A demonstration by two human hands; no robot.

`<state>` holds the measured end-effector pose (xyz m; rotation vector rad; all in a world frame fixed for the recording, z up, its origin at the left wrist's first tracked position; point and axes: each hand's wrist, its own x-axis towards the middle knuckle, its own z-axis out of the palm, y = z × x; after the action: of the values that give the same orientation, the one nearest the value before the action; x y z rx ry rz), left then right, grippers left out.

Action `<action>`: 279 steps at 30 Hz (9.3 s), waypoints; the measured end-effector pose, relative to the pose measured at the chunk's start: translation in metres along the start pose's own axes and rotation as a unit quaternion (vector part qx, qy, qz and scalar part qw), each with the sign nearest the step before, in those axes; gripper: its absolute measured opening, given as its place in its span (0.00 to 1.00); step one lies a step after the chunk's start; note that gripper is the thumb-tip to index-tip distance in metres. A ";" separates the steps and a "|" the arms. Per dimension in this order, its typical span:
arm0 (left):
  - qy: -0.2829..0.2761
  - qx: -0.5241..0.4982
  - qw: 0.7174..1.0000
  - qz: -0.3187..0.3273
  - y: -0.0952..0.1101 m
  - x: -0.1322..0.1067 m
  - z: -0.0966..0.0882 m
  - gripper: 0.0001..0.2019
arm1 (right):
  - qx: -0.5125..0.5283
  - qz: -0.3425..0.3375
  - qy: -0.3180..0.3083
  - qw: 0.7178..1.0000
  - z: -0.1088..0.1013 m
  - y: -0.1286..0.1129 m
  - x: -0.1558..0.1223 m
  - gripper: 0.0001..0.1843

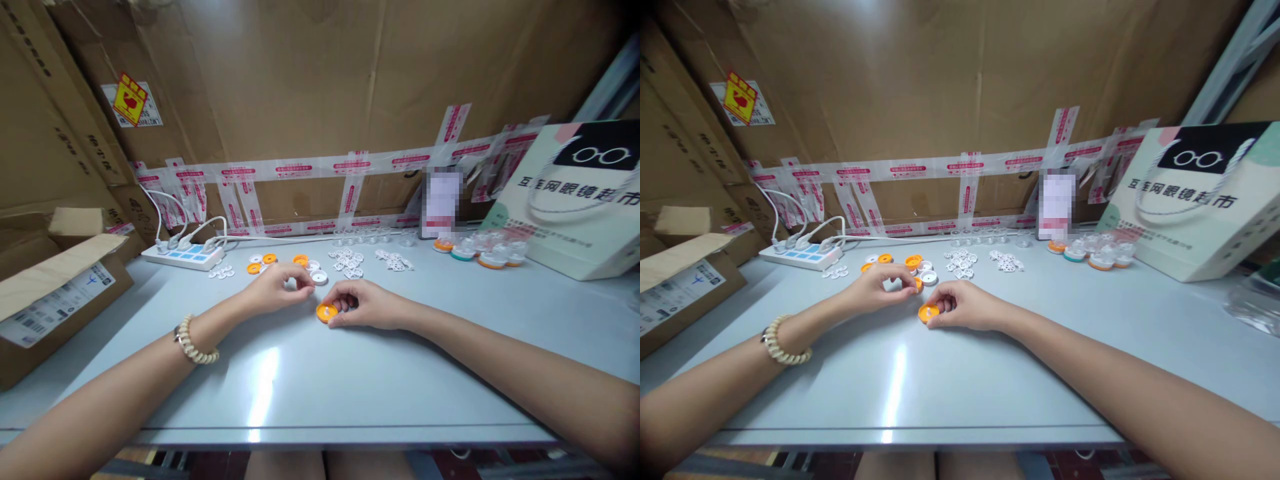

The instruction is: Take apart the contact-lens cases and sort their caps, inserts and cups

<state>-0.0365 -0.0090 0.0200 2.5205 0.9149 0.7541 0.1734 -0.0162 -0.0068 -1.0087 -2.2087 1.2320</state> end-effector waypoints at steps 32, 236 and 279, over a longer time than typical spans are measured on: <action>-0.318 0.223 0.848 -0.361 -0.049 -0.030 -0.126 0.08 | -0.014 0.006 -0.013 1.000 -0.001 -0.005 -0.001 0.23; -0.043 -0.039 0.989 -0.137 0.034 -0.017 0.031 0.14 | -0.493 0.022 0.183 0.850 -0.078 0.021 0.122 0.21; -0.020 0.014 1.000 0.009 0.037 -0.012 0.013 0.06 | -0.037 -0.126 0.033 0.991 0.008 -0.004 -0.007 0.13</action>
<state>-0.0184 -0.0461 0.0233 2.5608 0.8972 0.6986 0.1710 -0.0272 -0.0071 -0.7556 -2.2616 0.9980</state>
